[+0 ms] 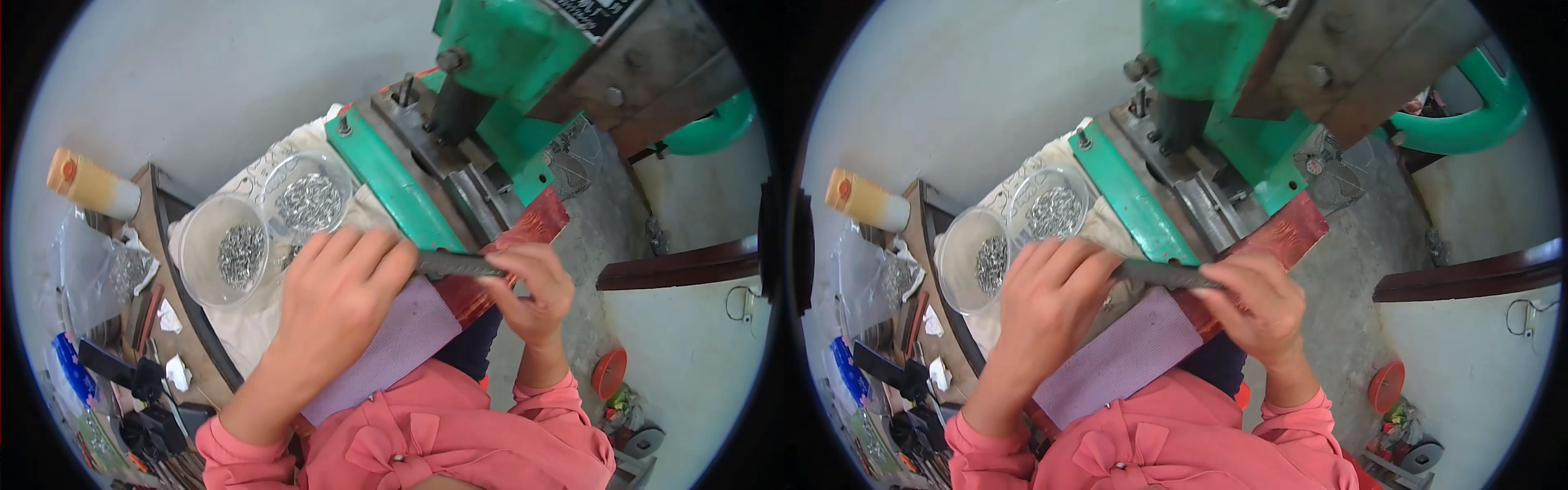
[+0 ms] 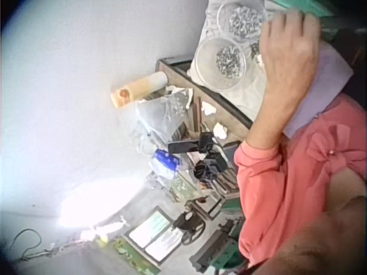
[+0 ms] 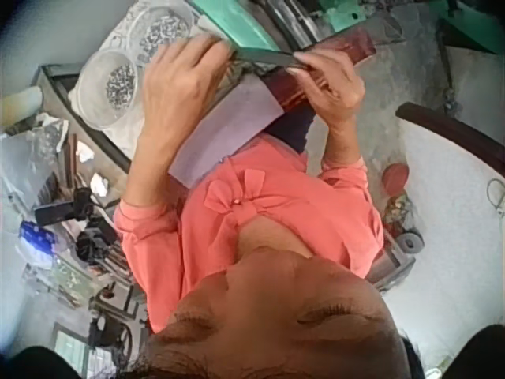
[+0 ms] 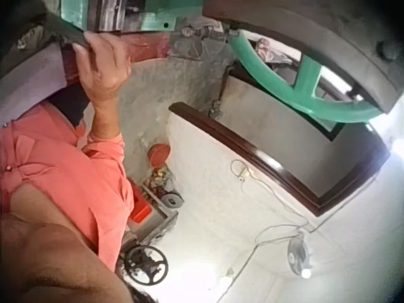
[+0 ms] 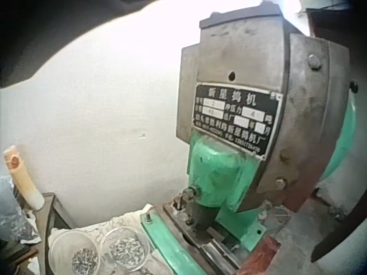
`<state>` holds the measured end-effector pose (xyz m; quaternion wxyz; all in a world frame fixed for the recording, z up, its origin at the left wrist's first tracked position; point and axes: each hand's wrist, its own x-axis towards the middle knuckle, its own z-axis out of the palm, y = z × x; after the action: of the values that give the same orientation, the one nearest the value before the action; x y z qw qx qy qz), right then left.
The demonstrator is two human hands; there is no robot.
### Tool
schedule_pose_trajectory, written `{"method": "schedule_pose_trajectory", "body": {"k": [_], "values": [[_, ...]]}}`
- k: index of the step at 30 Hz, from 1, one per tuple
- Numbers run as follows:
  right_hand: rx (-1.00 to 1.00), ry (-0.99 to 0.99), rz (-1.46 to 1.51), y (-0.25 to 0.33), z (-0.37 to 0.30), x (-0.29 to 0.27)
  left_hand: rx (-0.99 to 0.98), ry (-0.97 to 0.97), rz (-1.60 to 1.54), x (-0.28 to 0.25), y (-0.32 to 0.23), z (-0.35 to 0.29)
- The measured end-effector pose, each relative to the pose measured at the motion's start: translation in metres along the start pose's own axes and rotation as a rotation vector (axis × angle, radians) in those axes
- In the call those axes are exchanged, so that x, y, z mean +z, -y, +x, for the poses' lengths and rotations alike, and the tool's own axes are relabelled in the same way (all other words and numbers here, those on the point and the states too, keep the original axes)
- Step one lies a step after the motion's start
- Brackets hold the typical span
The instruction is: The person places small metal pieces into a metal strip and uses a green press machine to secure them. They repeatedly pick up metal pieces from a container, insert them into the strip, and operate the machine lever to process the strip.
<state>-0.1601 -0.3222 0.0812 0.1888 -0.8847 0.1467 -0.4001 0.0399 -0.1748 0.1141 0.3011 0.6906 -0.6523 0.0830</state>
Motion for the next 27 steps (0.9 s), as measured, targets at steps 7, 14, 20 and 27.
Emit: {"method": "schedule_pose_trajectory", "body": {"k": [7, 14, 20, 27], "values": [[0.181, -0.19, -0.131, -0.024, -0.007, -0.013, 0.414, 0.055, 0.092, 0.056, 0.013, 0.092], [0.302, -0.209, -0.174, -0.003, -0.037, -0.019, 0.639, 0.224, 0.112, 0.063, -0.008, 0.109], [0.397, -0.192, -0.089, -0.004, -0.043, -0.016, 0.627, 0.314, 0.173, 0.056, -0.019, 0.103], [0.339, -0.145, 0.142, -0.031, -0.018, 0.005, 0.417, 0.188, 0.172, 0.069, -0.013, 0.058]]}}
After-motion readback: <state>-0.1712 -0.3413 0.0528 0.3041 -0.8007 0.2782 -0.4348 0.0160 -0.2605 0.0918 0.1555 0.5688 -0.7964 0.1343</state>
